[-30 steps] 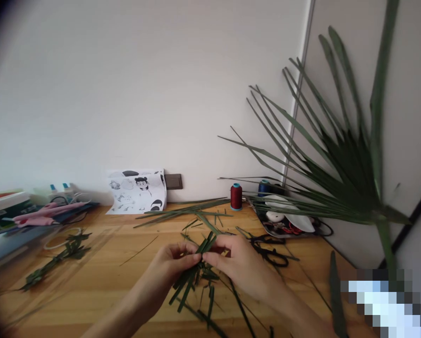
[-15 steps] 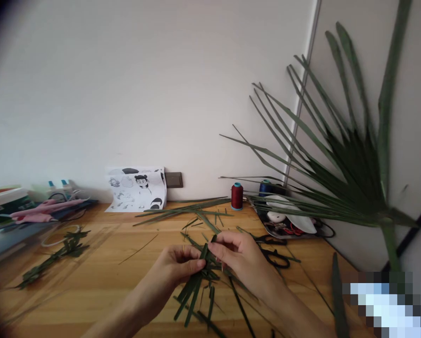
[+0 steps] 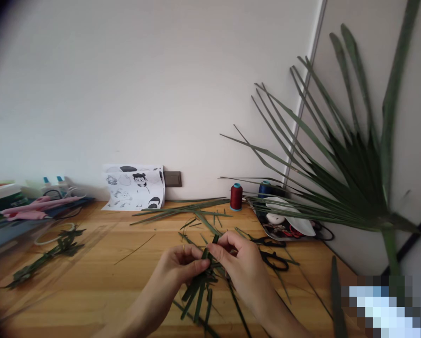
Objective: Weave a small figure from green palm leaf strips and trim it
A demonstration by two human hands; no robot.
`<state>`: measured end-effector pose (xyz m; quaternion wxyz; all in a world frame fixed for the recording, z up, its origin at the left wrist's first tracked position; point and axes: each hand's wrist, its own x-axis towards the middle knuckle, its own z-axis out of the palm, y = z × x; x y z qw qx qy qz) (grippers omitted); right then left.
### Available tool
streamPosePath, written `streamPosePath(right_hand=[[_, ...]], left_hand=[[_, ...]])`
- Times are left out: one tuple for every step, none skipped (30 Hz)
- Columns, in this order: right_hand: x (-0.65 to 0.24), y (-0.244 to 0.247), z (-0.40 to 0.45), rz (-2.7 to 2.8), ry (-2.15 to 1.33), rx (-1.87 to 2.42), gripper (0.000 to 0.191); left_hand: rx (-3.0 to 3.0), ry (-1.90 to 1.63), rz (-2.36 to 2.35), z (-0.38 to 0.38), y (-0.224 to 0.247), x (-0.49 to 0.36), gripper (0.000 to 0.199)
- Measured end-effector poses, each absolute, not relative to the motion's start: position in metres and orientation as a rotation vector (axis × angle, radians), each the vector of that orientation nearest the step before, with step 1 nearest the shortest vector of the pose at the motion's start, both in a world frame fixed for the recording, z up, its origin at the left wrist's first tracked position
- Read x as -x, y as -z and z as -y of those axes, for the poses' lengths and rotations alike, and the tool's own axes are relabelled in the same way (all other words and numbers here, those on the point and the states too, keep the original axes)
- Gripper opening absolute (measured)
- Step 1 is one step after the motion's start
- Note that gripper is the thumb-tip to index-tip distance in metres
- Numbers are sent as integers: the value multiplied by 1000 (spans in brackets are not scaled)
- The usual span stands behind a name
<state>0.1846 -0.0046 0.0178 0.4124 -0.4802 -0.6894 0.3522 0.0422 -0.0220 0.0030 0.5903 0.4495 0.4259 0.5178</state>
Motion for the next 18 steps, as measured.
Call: streamPosePath(right_hand=[[-185,-17,4,1729,-877,1208,25],[-185,-16,2,1724,-866,1207,26],[-185,-15,1,1720,-851,1206,26],[-185,-14,0,1721,-833,1206,26],[-185,-14,0,1727,-812,1208,27],[-185,-13,0,1734,-791,1213,28],[-185,-13,0,1741,-774,1216,29],[-184,-13,1,1749,-762,1219,29],[-184,-13,2,1758,-753,1219,30],[-184,-14,3,1763,-744,1218,30],[-183,-14,4,1763,-737,1218,30],[-183,-15,5,1761,-728,1218,29],[-183,-15,6,1757,-719,1219,29],[-182,-16,7,1754,-712,1221,29],[-182,-16,8,1752,-710,1224,29],[-181,-16,8,1753,-713,1225,29],[-181,-16,8,1756,-714,1225,29],[-181,-16,8,1757,-714,1224,29]], left_hand=[[-1024,-1231,-989,22,-3,-43,20],[-1005,-1252,-989,22,-2,-43,21],[-991,-1268,-990,22,-2,-43,22],[-987,-1280,-992,22,-2,-43,23],[-988,-1289,-993,22,-2,-43,23],[-990,-1297,-994,23,-2,-43,23],[-992,-1303,-995,23,-3,-44,22],[-991,-1302,-997,23,-3,-44,21],[-991,-1294,-997,23,-4,-45,20],[-993,-1279,-1000,23,-4,-45,20],[-1001,-1263,-1009,24,-5,-45,20],[-1015,-1247,-1022,24,-5,-45,19],[-1032,-1231,-1039,24,-5,-46,18],[-1049,-1220,-1057,24,-5,-46,17],[-1060,-1214,-1070,24,-5,-46,17],[-1065,-1214,-1072,24,-4,-46,17],[-1062,-1221,-1062,24,-3,-46,17],[-1056,-1233,-1046,24,-2,-46,18]])
